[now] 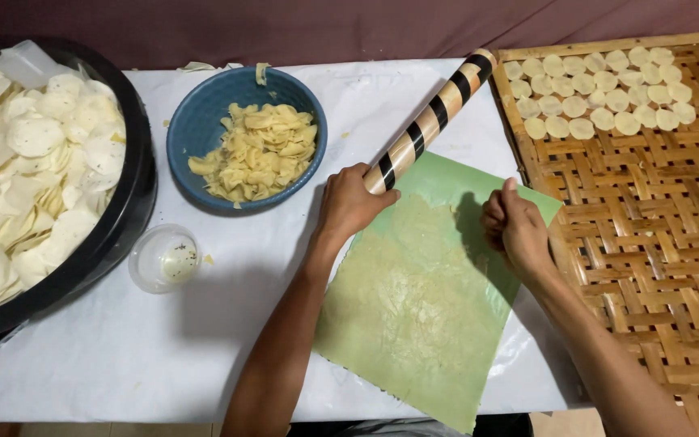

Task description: Flattening pieces of dough using a rolling pin on a mat for snack preparation.

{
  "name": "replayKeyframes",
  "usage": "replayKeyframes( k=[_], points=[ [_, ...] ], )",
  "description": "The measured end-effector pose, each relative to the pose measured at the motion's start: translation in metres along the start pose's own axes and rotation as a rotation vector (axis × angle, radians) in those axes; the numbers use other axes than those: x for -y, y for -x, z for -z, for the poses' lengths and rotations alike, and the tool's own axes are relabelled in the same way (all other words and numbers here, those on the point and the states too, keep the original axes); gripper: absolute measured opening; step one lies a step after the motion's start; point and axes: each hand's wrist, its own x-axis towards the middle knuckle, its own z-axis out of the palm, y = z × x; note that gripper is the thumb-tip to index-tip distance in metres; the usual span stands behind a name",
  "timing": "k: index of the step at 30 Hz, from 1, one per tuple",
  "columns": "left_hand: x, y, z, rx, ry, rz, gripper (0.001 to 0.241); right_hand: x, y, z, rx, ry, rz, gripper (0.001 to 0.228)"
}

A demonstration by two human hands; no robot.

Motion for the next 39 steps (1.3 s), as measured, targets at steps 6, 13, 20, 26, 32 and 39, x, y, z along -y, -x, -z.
replayKeyframes(
  k=[6,13,20,26,32,39],
  points=[
    [-0.005,0.021,0.03,0.08,0.023,0.011,0.054,-0.022,0.003,-0.001,0.041,-0.015,0.068,0.055],
    [0.043,0.025,0.042,0.101,0.217,0.047,0.046,0.012,0.014,-0.048,0.301,0.411,0.194,0.041],
    [0.053,0.03,0.043,0.104,0.376,0.05,0.036,-0.023,-0.011,-0.044,0.239,0.76,0.278,0.022],
    [0.072,0.025,0.032,0.142,0.414,0.017,0.037,-0.029,-0.009,-0.046,0.11,0.778,0.257,0.023],
    [0.067,0.03,0.036,0.12,0.485,0.009,0.037,-0.004,0.008,-0.079,0.168,0.8,0.234,0.035],
    [0.056,0.042,0.053,0.169,0.478,0.075,0.038,-0.012,0.005,-0.097,0.226,1.03,0.675,0.021]
  ],
)
